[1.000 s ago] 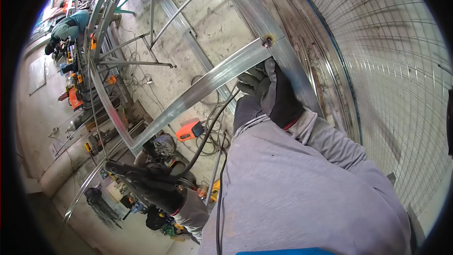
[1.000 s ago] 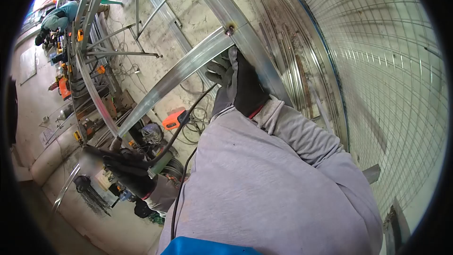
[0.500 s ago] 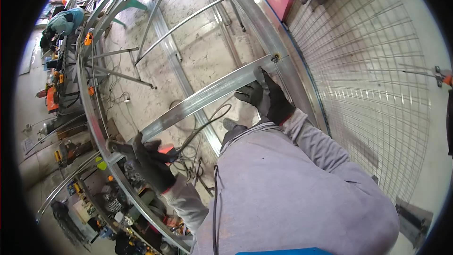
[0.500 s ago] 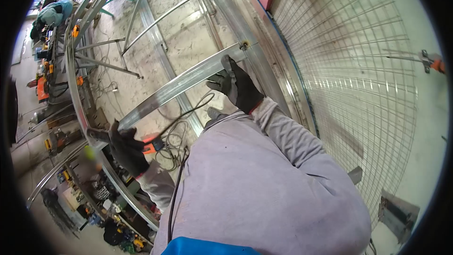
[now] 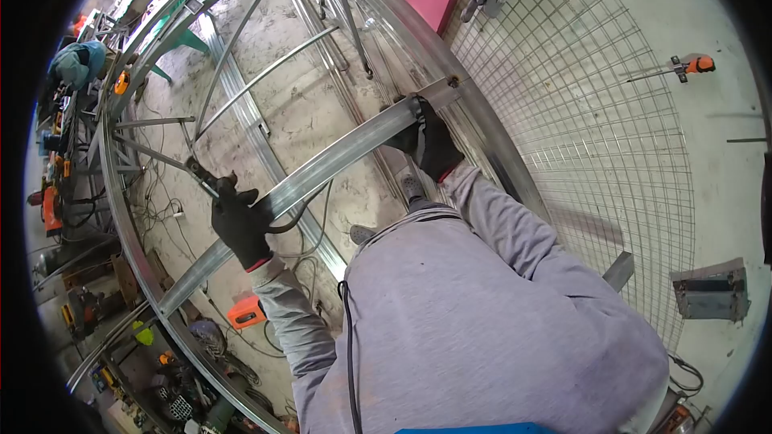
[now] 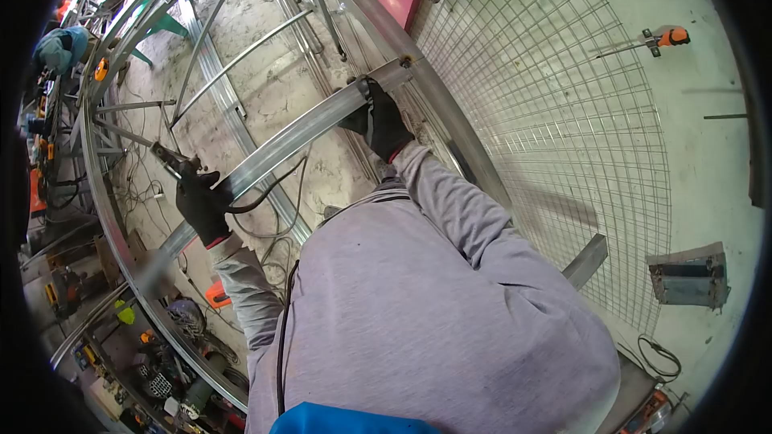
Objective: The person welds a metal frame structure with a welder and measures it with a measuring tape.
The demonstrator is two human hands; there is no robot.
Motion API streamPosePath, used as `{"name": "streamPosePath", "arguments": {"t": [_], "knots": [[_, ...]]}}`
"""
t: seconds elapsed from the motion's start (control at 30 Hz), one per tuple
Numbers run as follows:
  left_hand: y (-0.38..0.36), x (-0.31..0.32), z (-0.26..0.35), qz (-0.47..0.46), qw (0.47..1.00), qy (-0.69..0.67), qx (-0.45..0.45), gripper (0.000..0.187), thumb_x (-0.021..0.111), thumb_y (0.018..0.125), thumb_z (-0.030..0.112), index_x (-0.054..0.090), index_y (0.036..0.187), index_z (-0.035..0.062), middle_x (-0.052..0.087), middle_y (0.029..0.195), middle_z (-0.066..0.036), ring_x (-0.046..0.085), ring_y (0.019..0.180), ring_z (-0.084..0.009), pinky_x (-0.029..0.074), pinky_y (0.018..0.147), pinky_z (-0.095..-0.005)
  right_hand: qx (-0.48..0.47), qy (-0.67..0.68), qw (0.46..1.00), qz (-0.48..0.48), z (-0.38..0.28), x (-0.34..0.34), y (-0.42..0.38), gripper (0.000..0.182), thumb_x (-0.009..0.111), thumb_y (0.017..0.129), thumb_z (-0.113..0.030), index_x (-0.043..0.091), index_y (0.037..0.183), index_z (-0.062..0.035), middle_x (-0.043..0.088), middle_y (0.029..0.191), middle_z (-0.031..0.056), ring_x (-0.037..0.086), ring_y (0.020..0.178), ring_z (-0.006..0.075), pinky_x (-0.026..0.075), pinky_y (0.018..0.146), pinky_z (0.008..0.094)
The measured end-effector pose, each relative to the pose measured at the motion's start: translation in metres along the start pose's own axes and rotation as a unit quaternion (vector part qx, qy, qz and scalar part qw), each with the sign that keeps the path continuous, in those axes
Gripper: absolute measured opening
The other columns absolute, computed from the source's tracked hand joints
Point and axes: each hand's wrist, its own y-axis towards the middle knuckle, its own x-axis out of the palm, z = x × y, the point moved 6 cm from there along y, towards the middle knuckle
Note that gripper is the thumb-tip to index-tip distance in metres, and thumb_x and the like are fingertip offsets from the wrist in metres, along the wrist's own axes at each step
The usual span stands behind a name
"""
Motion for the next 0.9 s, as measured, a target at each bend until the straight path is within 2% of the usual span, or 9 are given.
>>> {"name": "streamPosePath", "arguments": {"t": [0.07,0.13,0.2,0.23,0.3,0.4,0.63,0.8,0.9], "knots": [[-0.005,0.006,-0.014,-0.009,0.999,-0.009,0.037,0.035,0.068,0.097,0.026,0.066,0.124,0.0031,0.068,0.078,-0.007,0.067,0.062,-0.0183,0.052,0.052,-0.0339,0.015,-0.191,0.981,0.017,-0.002,-0.01,-0.022,0.035,0.051,0.109,-0.038,0.06,0.125,-0.0077,0.07,0.116,0.0139,0.07,0.109,0.0265,0.061,0.088,0.0417],[0.001,0.005,-0.014,-0.004,0.992,0.026,0.126,0.033,0.068,0.098,0.033,0.069,0.113,0.0036,0.067,0.071,-0.007,0.066,0.058,-0.0183,0.051,0.051,-0.0355,-0.028,-0.532,0.841,-0.091,0.002,-0.002,-0.05,0.032,0.059,0.104,-0.035,0.066,0.114,-0.0049,0.071,0.11,0.013,0.071,0.104,0.0261,0.059,0.086,0.0401],[0.002,0.005,-0.009,0.013,0.997,-0.063,-0.029,0.046,0.064,0.1,0.05,0.072,0.099,0.004,0.065,0.062,-0.008,0.066,0.056,-0.0207,0.051,0.053,-0.038,-0.064,-0.703,0.696,-0.127,0.006,0.034,-0.086,0.034,0.074,0.092,-0.033,0.073,0.113,-0.0061,0.074,0.115,0.0149,0.071,0.106,0.0296,0.058,0.091,0.0397],[-0.003,0.015,-0.014,0.01,0.952,-0.215,-0.217,0.051,0.062,0.1,0.054,0.072,0.093,0.0044,0.065,0.061,-0.009,0.067,0.056,-0.0217,0.051,0.054,-0.0389,-0.116,-0.698,0.695,-0.127,-0.001,0.071,-0.106,0.035,0.079,0.086,-0.033,0.075,0.107,-0.0053,0.073,0.12,0.014,0.07,0.111,0.0336,0.054,0.098,0.0444],[-0.003,0.012,-0.005,-0.003,0.954,-0.166,-0.249,0.049,0.064,0.099,0.054,0.072,0.096,0.0056,0.069,0.065,-0.009,0.068,0.059,-0.0231,0.051,0.058,-0.0408,-0.363,-0.762,0.504,-0.182,-0.001,0.12,-0.116,0.045,0.083,0.081,-0.033,0.071,0.115,-0.0065,0.07,0.126,0.0168,0.065,0.116,0.0381,0.048,0.104,0.0497],[-0.001,-0.002,0.023,0.025,0.955,-0.206,-0.211,0.046,0.066,0.097,0.051,0.07,0.099,0.0052,0.07,0.069,-0.008,0.069,0.064,-0.0244,0.051,0.064,-0.0413,-0.39,-0.827,0.37,-0.162,0.011,0.169,-0.113,0.062,0.087,0.073,-0.033,0.065,0.126,-0.0083,0.062,0.134,0.0188,0.057,0.123,0.0409,0.04,0.108,0.0541],[0.001,-0.001,0.021,0.007,0.982,-0.124,-0.145,0.047,0.067,0.093,0.049,0.065,0.103,0.0037,0.074,0.081,-0.02,0.072,0.081,-0.0435,0.053,0.075,-0.0545,-0.366,-0.837,0.295,-0.28,0.045,0.208,-0.078,0.078,0.091,0.064,-0.035,0.062,0.133,-0.0123,0.056,0.134,0.0172,0.05,0.127,0.0417,0.037,0.109,0.0545],[-0.001,-0.002,0.028,-0.026,0.994,-0.042,-0.097,0.049,0.067,0.091,0.048,0.063,0.106,0.0011,0.072,0.085,-0.027,0.071,0.084,-0.0482,0.053,0.079,-0.0568,-0.312,-0.87,0.271,-0.269,0.072,0.197,-0.04,0.042,0.085,0.07,-0.033,0.065,0.099,-0.0111,0.068,0.089,0.0127,0.071,0.085,0.0349,0.055,0.074,0.0488],[-0.003,-0.003,0.031,-0.013,0.994,-0.057,-0.092,0.048,0.067,0.091,0.047,0.063,0.105,0.0009,0.072,0.087,-0.027,0.071,0.086,-0.0475,0.053,0.08,-0.0562,-0.307,-0.879,0.255,-0.26,0.073,0.191,-0.034,0.039,0.084,0.07,-0.032,0.067,0.097,-0.0104,0.068,0.085,0.013,0.071,0.081,0.0361,0.055,0.073,0.0498]]}}
